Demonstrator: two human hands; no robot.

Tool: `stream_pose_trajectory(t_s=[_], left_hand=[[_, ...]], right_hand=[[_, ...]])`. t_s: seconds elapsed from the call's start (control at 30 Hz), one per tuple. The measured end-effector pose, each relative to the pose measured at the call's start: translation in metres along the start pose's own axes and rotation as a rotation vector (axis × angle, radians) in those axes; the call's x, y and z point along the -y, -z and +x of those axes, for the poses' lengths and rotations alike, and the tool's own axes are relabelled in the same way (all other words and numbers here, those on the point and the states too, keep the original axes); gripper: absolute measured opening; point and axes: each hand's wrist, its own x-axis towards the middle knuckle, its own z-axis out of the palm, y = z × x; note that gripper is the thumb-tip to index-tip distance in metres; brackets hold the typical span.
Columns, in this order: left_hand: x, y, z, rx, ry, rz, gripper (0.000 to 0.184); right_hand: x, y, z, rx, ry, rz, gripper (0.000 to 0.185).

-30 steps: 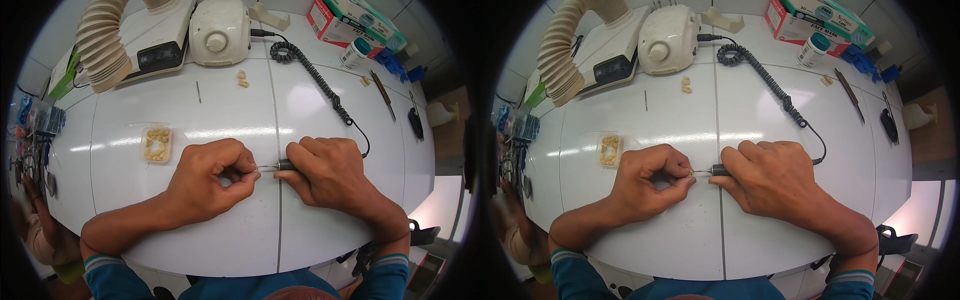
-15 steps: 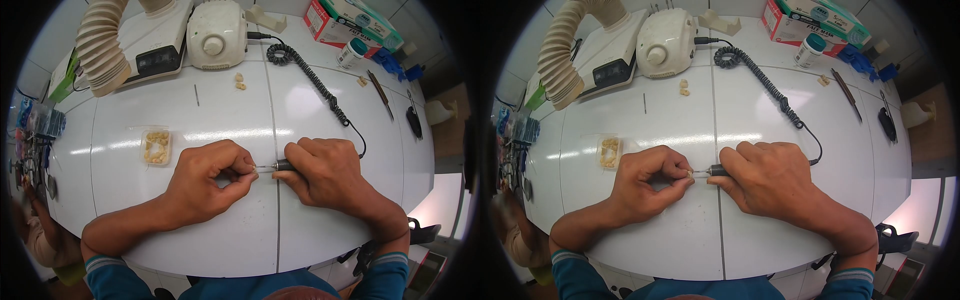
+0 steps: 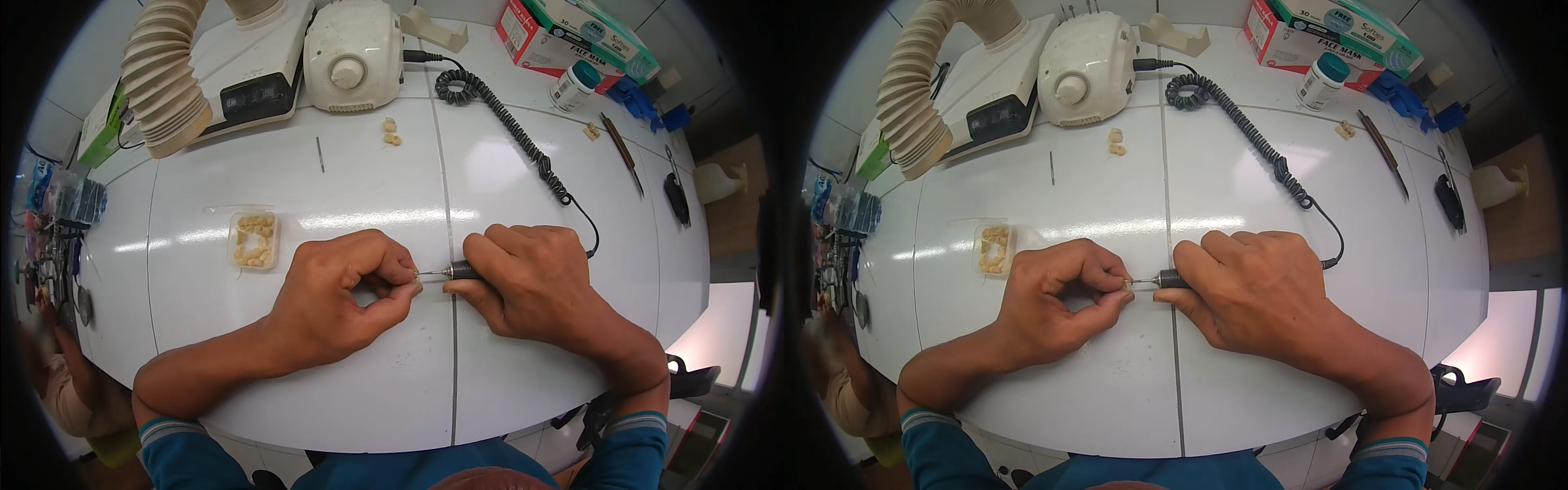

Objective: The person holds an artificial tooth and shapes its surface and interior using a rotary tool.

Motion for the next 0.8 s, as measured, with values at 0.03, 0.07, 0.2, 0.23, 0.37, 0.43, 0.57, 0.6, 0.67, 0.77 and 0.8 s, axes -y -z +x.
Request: stream_pose_trajectory(t_s=[0.03, 0.07, 0.2, 0.23, 0.37, 0.43, 0.57, 0.6, 0.67, 0.77, 0.8], left_hand=[[0.0, 0.0, 0.0, 0.001, 0.004, -0.002, 0.015], [0.0, 0.0, 0.0, 0.001, 0.001, 0.005, 0.015], [0.0, 0.0, 0.0, 0.0, 0.001, 0.015, 0.016], [0.0, 0.0, 0.0, 0.0, 0.003, 0.013, 0.016], [-0.001, 0.0, 0.0, 0.007, 0.017, 0.023, 0.016], [-0.004, 0.002, 0.0, 0.032, 0.046, 0.04, 0.015], [-0.004, 0.004, 0.002, 0.02, 0.146, -0.082, 0.017], [-0.003, 0.005, 0.002, 0.03, 0.153, -0.086, 0.018], [-0.004, 0.007, 0.002, 0.043, 0.18, -0.099, 0.02], [-0.006, 0.01, 0.001, 0.056, 0.221, -0.117, 0.021], [-0.006, 0.011, 0.003, 0.059, 0.214, -0.113, 0.02]], right_hand=[[0.0, 0.0, 0.0, 0.001, 0.0, 0.0, 0.043], [0.0, 0.0, 0.0, 0.001, 0.001, 0.0, 0.043], [0.0, 0.0, 0.0, 0.007, -0.01, -0.012, 0.043], [0.0, 0.0, 0.0, 0.008, -0.007, -0.006, 0.043], [-0.001, 0.0, 0.0, -0.006, 0.0, 0.005, 0.042], [-0.002, -0.001, 0.0, -0.024, 0.0, 0.011, 0.041], [-0.004, -0.001, -0.002, -0.05, -0.011, 0.034, 0.041], [-0.004, -0.002, -0.003, -0.054, -0.017, 0.04, 0.04], [-0.006, -0.003, -0.005, -0.058, -0.02, 0.063, 0.04], [-0.006, -0.001, -0.003, -0.045, -0.026, 0.074, 0.041], [-0.006, 0.0, -0.003, -0.039, -0.029, 0.073, 0.041]])
